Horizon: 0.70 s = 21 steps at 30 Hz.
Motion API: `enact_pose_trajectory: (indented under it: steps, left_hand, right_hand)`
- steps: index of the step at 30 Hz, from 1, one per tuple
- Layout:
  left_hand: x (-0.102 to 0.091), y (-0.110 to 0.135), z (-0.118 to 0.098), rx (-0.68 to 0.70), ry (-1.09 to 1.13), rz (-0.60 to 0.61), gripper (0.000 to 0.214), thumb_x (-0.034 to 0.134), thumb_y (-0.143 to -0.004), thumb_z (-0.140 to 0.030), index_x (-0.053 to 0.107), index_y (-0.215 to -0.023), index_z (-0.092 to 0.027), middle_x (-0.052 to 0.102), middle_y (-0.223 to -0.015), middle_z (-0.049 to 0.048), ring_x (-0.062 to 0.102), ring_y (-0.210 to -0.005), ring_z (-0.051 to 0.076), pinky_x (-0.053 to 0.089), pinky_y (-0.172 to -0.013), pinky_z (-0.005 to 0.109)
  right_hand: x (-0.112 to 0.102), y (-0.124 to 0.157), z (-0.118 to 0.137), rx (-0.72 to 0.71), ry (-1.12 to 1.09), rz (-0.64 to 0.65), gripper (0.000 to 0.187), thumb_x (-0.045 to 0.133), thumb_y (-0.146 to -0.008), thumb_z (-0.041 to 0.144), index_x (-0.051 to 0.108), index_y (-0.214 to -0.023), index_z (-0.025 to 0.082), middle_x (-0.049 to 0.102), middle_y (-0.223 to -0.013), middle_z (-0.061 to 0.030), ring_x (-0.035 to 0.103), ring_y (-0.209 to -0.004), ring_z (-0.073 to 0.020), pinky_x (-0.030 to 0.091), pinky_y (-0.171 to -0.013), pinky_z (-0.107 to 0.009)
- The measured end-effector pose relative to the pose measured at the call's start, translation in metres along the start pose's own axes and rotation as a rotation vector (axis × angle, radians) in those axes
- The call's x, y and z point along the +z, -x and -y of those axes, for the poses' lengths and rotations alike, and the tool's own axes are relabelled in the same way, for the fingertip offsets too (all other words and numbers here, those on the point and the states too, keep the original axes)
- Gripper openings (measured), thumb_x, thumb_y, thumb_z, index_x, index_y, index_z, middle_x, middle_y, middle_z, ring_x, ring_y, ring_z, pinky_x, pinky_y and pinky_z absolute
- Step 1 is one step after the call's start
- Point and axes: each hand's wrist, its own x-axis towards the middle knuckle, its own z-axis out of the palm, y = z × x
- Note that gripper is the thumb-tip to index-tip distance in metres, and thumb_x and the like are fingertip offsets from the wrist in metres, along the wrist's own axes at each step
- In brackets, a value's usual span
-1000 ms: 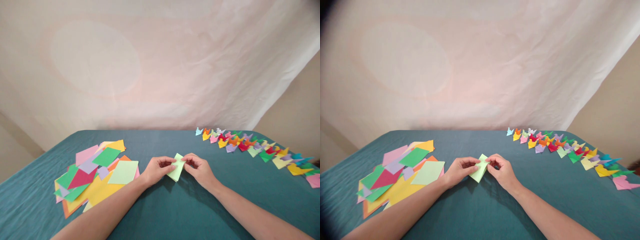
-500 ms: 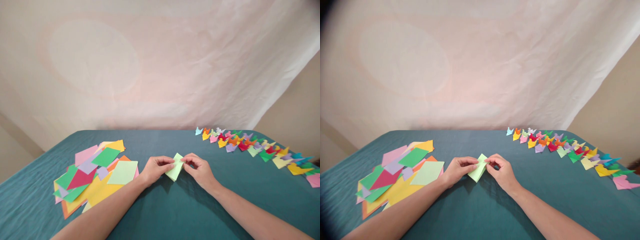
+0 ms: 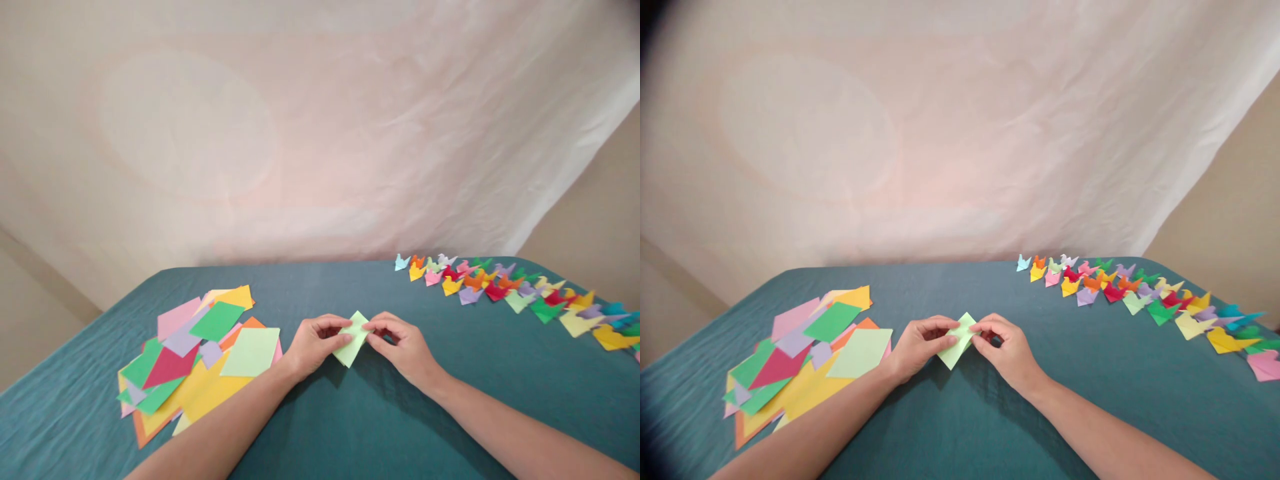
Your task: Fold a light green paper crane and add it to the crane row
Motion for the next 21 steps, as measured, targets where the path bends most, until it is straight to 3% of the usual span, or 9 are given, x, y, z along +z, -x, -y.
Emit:
enact_pose_trajectory:
  steps: [6,13,21]
  left_hand:
    - [-0.002,0.002,-0.003,0.045,-0.173,0.005,0.024,0.068,-0.074,-0.032,0.070,-0.093,-0.017,0.063,-0.094,0.0068,0.056,-0.077,0.015,0.043,-0.066,0.023]
    - [0.001,0.005,-0.014,0.039,-0.145,0.080,0.023,0.062,-0.080,-0.032,0.070,-0.096,-0.017,0.063,-0.102,0.0087,0.057,-0.090,0.019,0.044,-0.078,0.027]
    - [0.002,0.004,-0.014,0.012,-0.132,0.060,0.022,0.065,-0.077,-0.034,0.071,-0.086,-0.015,0.064,-0.094,0.0082,0.058,-0.080,0.017,0.045,-0.069,0.025]
  right_hand:
    - [-0.001,-0.002,0.004,0.011,-0.011,0.014,0.011,0.057,-0.080,0.024,0.068,-0.081,0.020,0.062,-0.082,-0.0033,0.058,-0.072,-0.0150,0.046,-0.065,-0.027]
    - [-0.001,-0.004,0.004,0.093,-0.032,0.027,0.015,0.057,-0.081,0.028,0.068,-0.077,0.019,0.064,-0.082,-0.0035,0.059,-0.075,-0.0159,0.046,-0.067,-0.027]
    - [0.000,-0.004,0.007,0.116,-0.023,0.057,0.019,0.055,-0.083,0.032,0.067,-0.074,0.019,0.063,-0.078,-0.0031,0.057,-0.072,-0.0160,0.045,-0.065,-0.027]
